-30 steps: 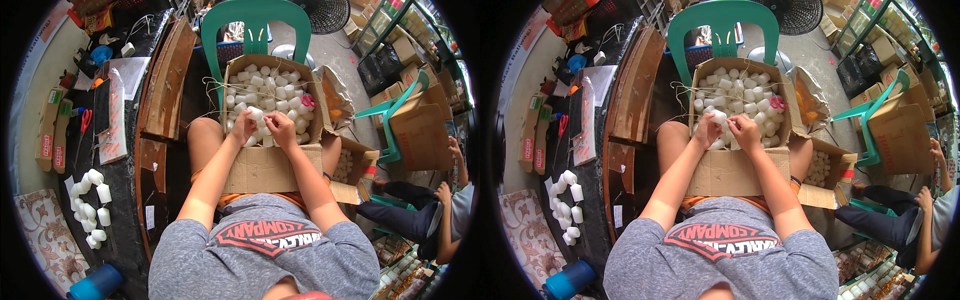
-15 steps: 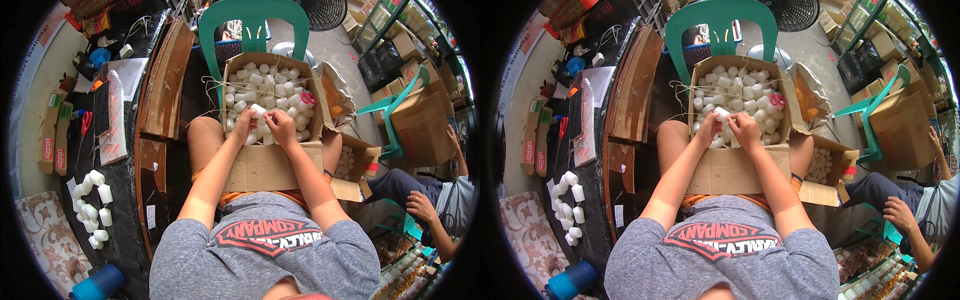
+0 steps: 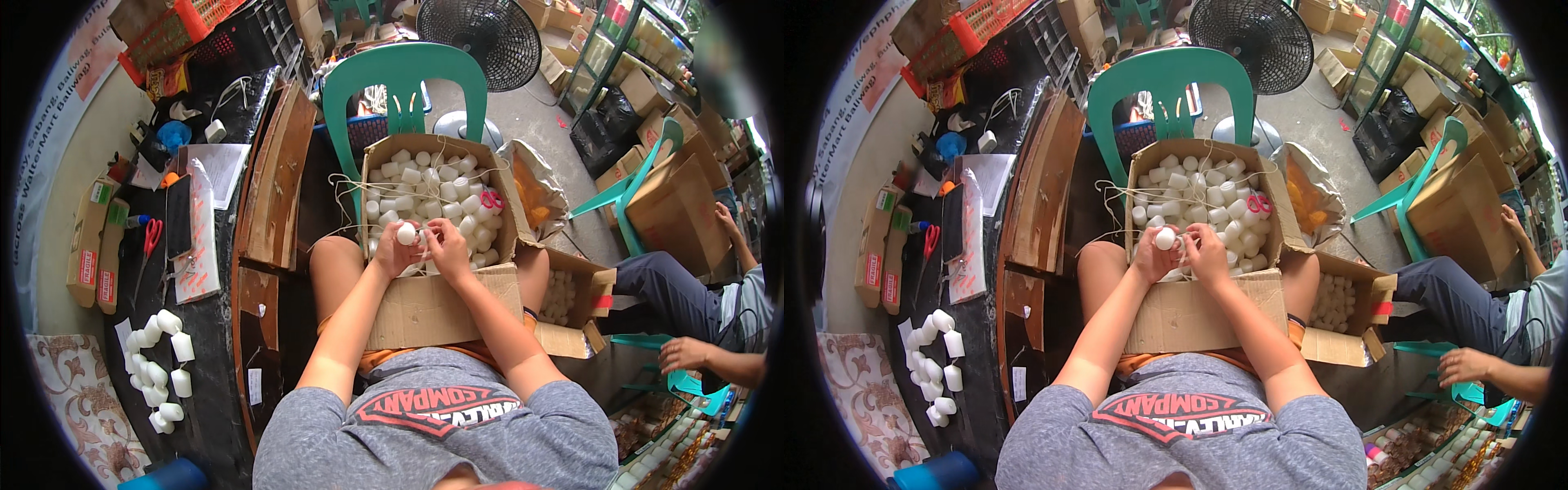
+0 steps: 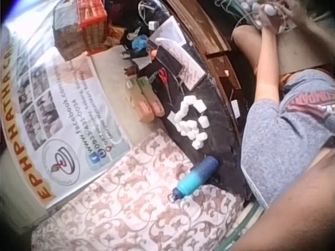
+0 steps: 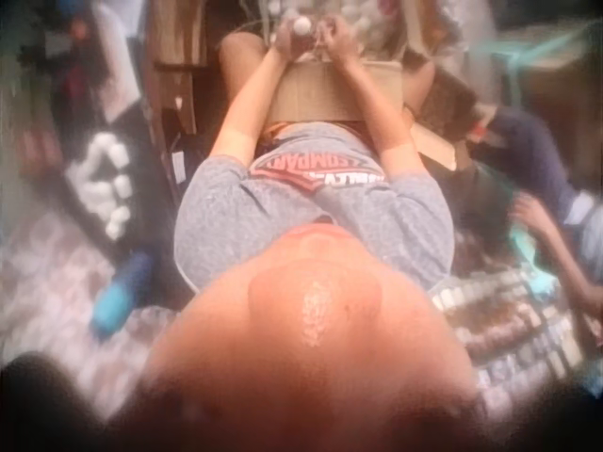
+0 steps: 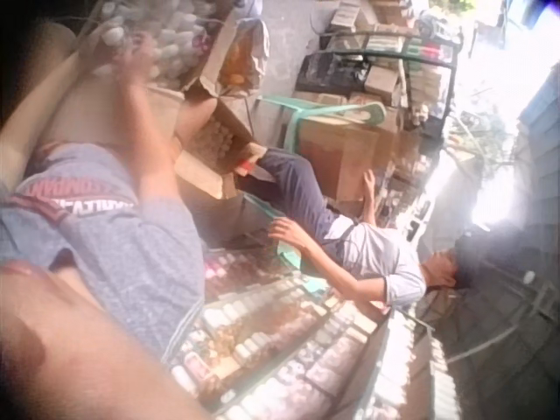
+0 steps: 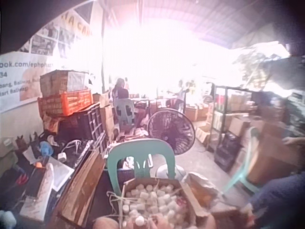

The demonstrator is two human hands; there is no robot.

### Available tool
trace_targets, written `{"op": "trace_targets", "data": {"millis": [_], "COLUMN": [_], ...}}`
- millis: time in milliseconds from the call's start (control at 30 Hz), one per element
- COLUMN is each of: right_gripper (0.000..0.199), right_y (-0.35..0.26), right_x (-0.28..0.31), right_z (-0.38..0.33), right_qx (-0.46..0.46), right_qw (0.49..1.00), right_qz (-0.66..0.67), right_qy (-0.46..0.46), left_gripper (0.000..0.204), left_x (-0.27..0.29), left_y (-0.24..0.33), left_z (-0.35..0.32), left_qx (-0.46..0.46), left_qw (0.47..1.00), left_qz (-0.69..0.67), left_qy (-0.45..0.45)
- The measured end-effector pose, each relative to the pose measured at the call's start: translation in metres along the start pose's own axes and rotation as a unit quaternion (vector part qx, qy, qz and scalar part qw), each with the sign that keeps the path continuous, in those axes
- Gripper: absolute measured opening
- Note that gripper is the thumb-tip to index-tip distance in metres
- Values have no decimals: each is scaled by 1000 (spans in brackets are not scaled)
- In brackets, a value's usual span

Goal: The person sits with a box of white cylindrical objects on their lap and repeatedly picks up two pieces, joining them together by hand. They place the assembled pairs onto a nearby table. The task continues throughout the clip with the same repetitive joining action.

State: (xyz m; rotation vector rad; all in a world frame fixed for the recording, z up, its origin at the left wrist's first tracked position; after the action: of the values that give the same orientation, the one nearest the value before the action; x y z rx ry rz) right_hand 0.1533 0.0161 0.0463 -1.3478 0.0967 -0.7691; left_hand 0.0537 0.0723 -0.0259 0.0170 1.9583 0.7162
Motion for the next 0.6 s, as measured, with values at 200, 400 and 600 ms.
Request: {"op": "trace_targets", "data": {"millis": [200, 400, 600], "right_gripper": [32, 24, 27], "right_y": [-178, -306, -321], "right_x": [22, 62, 66], "right_z": [-36, -161, -150], "right_qx": [231, 423, 516], "right_qw": [956, 596, 714], "right_qz": [101, 432, 282], "right_qy": [-150, -529, -380], "left_gripper": [32, 31, 30], "left_x": [10, 18, 20], "left_y": [5, 4, 3], "left_z": [-7, -3, -1], "left_qx": [-25, -19, -16], "left_qw": [994, 994, 993], "left_qz": [-91, -89, -60], "left_qy": [56, 54, 103]}}
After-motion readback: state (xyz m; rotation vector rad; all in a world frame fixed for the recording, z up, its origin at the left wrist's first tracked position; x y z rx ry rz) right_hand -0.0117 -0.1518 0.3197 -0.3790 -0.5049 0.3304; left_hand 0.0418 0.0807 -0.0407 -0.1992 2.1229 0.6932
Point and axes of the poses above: each hand's wrist, its own z-axis towards the middle knuckle, its own x-axis out of the back of the hand, y = z × x, the point moved 8 cm from there along z, towards the middle knuckle, and after that the axes turned 1 degree about y, right-handed, at the moved point
